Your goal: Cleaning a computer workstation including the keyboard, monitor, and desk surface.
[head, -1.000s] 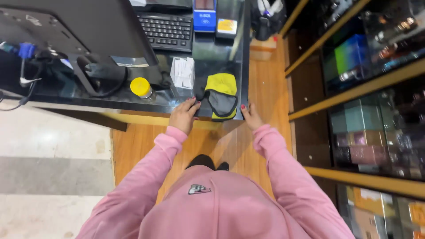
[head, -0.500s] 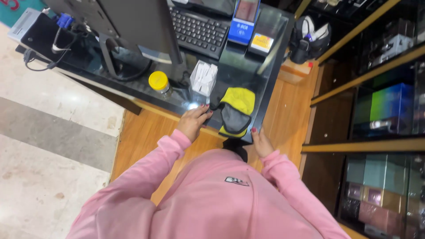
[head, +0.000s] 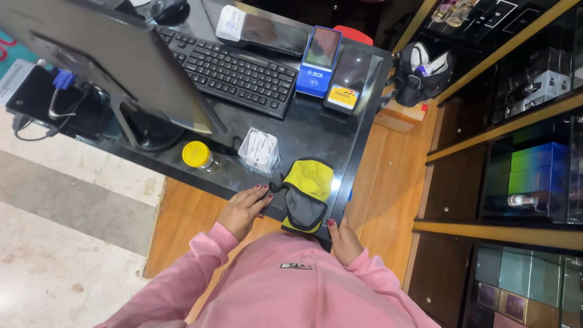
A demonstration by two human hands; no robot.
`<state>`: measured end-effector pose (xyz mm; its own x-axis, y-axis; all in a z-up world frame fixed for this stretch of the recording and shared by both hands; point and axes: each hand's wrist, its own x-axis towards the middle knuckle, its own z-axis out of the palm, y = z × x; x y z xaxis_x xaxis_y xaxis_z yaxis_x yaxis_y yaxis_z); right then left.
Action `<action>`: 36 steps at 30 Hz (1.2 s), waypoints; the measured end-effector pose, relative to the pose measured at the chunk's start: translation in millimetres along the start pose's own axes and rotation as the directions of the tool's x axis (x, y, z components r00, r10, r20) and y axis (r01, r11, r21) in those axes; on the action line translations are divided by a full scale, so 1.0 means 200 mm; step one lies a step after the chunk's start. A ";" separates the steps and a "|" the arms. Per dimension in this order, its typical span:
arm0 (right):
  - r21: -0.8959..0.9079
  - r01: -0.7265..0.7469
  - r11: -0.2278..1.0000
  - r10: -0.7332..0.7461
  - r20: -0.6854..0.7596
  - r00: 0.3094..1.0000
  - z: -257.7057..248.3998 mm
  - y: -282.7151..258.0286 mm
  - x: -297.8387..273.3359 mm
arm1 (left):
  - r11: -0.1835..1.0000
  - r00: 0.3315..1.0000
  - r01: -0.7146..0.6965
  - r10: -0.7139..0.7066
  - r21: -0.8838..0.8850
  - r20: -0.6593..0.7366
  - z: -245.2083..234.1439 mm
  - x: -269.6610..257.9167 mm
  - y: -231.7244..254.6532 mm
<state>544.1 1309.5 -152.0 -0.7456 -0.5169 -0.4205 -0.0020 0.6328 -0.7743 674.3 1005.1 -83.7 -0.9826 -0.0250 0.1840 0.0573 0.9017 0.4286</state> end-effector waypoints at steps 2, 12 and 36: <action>-0.013 -0.036 0.999 0.036 0.012 0.999 -0.01 0.01 0.01 | 1.000 1.000 -0.012 0.012 0.005 0.003 -0.01 0.03 0.00; 0.084 0.132 0.988 -0.129 -0.045 0.991 -0.11 -0.05 0.04 | 1.000 0.999 -0.031 0.031 0.005 -0.010 0.00 0.09 0.04; -0.027 0.213 0.977 -0.215 -0.143 0.966 -0.18 0.36 0.35 | 0.997 0.991 -0.006 -0.004 -0.077 -0.135 0.17 0.18 0.08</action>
<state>468.1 1340.7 -220.5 -0.8151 -0.5531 -0.1724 -0.1788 0.5233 -0.8332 633.1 1032.9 -101.5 -0.9502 -0.0866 0.2995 0.0770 0.8657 0.4946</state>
